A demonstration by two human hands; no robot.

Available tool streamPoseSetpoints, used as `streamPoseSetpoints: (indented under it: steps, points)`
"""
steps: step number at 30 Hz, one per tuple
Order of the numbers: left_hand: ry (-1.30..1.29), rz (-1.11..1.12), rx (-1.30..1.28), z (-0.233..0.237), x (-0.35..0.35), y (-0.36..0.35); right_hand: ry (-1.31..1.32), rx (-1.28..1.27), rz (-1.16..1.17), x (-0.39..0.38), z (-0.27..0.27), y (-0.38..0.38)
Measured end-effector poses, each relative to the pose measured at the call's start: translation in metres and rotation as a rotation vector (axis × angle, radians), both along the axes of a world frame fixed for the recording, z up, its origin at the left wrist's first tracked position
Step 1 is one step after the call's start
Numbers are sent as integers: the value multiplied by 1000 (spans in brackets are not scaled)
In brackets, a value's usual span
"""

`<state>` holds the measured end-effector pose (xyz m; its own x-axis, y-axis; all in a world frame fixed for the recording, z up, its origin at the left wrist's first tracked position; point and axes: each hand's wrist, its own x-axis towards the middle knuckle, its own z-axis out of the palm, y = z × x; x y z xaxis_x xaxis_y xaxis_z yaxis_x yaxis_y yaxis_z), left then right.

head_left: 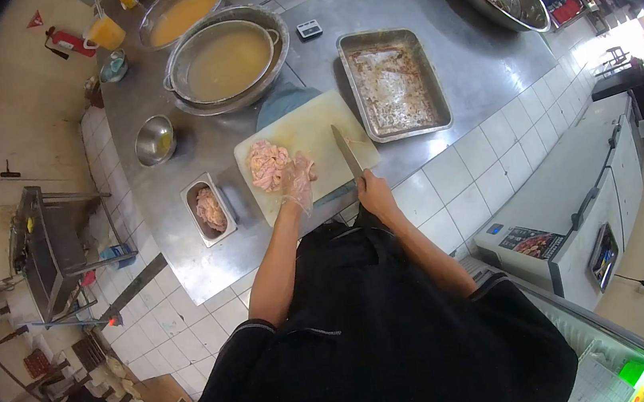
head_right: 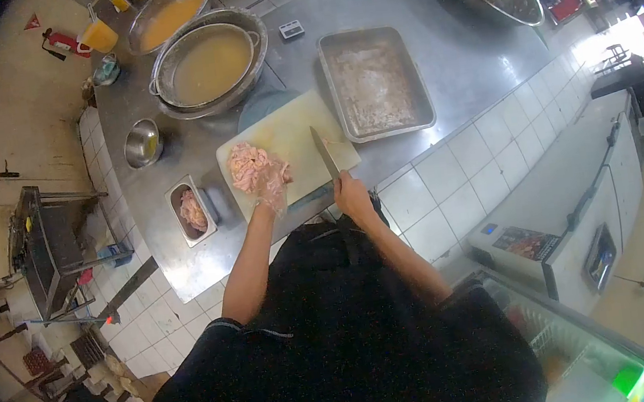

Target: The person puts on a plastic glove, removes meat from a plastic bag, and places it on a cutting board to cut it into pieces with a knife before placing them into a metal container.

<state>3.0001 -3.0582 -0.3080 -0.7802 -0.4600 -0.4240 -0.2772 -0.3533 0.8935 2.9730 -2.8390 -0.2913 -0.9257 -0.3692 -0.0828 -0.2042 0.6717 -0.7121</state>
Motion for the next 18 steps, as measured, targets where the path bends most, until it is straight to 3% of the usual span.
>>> streamPoseSetpoints:
  steps: [2,5,8,11,14,16,18]
  points:
    - [-87,-76,-144,-11,-4,-7,-15,-5,-10,0,-3,0]
    - [-258,-230,-248,29,-23,-2,-68,9,-22,-2,1,1]
    - [-158,-428,-291,57,-45,2,-98,-13,-35,-3,9,1]
    - [-32,-438,6,52,-63,9,-105,-84,-73,-4,15,7]
    - [-119,-476,120,43,-60,13,-137,-81,-162,-5,31,14]
    - [123,-577,-224,28,-36,11,-144,-57,-188,0,38,16]
    - [71,-573,-303,19,-31,7,-111,-42,-178,2,42,17]
